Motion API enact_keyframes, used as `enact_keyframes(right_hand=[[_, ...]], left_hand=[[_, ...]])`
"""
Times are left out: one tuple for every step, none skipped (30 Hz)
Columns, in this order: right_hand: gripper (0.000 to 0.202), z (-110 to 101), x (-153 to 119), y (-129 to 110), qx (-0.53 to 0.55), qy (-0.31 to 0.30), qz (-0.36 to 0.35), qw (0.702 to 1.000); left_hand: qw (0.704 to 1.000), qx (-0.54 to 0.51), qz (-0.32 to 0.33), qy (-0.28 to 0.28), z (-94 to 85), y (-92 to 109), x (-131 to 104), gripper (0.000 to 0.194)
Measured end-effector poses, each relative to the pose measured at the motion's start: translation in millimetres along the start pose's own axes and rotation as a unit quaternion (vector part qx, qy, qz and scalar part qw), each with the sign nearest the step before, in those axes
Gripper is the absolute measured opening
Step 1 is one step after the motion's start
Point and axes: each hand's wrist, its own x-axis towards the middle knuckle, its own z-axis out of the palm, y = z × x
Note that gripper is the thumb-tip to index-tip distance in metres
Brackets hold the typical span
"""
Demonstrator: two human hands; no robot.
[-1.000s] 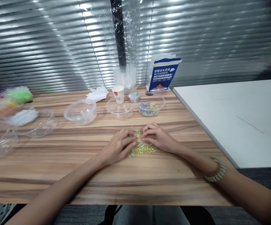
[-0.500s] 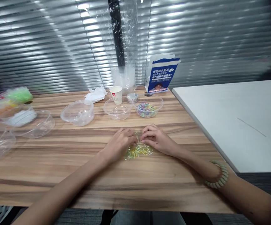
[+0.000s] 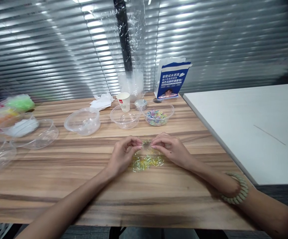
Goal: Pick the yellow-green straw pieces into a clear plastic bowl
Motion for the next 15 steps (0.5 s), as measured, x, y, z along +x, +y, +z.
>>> enact_keyframes(right_hand=[[0.008,0.0,-0.9,-2.7,0.013,0.020,0.008,1.000],[0.008,0.3,-2.0,-5.4,0.025,0.037,0.017,0.999],[0.007,1.0,-3.2,-7.9,0.039,0.051,0.029,0.997],[0.007,2.0,-4.5,-10.2,0.057,0.062,0.045,0.995],[0.006,3.3,-5.8,-12.3,0.079,0.070,0.063,0.992],[0.006,5.0,-6.9,-14.2,0.108,0.074,0.086,0.988],[0.007,6.9,-7.9,-15.9,0.143,0.078,0.108,0.981],[0.009,8.8,-8.6,-17.4,0.180,0.080,0.129,0.972],[0.012,10.7,-9.2,-18.8,0.217,0.082,0.146,0.962],[0.014,12.4,-9.5,-20.2,0.249,0.084,0.159,0.952],[0.015,13.8,-9.7,-21.7,0.274,0.086,0.168,0.943],[0.015,14.8,-9.8,-23.2,0.292,0.087,0.174,0.937],[0.015,15.5,-9.9,-24.7,0.304,0.087,0.176,0.932],[0.015,16.0,-9.9,-26.1,0.312,0.086,0.177,0.929],[0.015,16.2,-9.9,-27.4,0.315,0.084,0.178,0.928]], left_hand=[[0.999,-0.038,-0.015,0.013,0.1,1.7,-0.4,0.009],[0.997,-0.069,-0.026,0.020,0.4,3.2,-0.8,0.013],[0.995,-0.092,-0.034,0.021,1.0,4.5,-1.5,0.016],[0.993,-0.110,-0.039,0.019,1.9,5.6,-2.3,0.019],[0.991,-0.127,-0.043,0.014,3.1,6.5,-3.2,0.021],[0.989,-0.143,-0.044,0.006,4.5,7.3,-4.2,0.023],[0.986,-0.160,-0.043,-0.002,6.0,7.9,-5.4,0.024],[0.983,-0.177,-0.041,-0.010,7.6,8.4,-6.6,0.025],[0.981,-0.192,-0.040,-0.017,9.1,8.9,-7.7,0.025],[0.978,-0.203,-0.039,-0.023,10.5,9.3,-8.8,0.025],[0.976,-0.211,-0.040,-0.028,11.6,9.6,-9.8,0.024],[0.975,-0.215,-0.042,-0.031,12.4,9.7,-10.7,0.023],[0.975,-0.216,-0.045,-0.033,13.0,9.5,-11.3,0.022],[0.975,-0.215,-0.048,-0.033,13.4,9.1,-11.8,0.022],[0.975,-0.213,-0.050,-0.032,13.6,8.5,-12.1,0.021]])
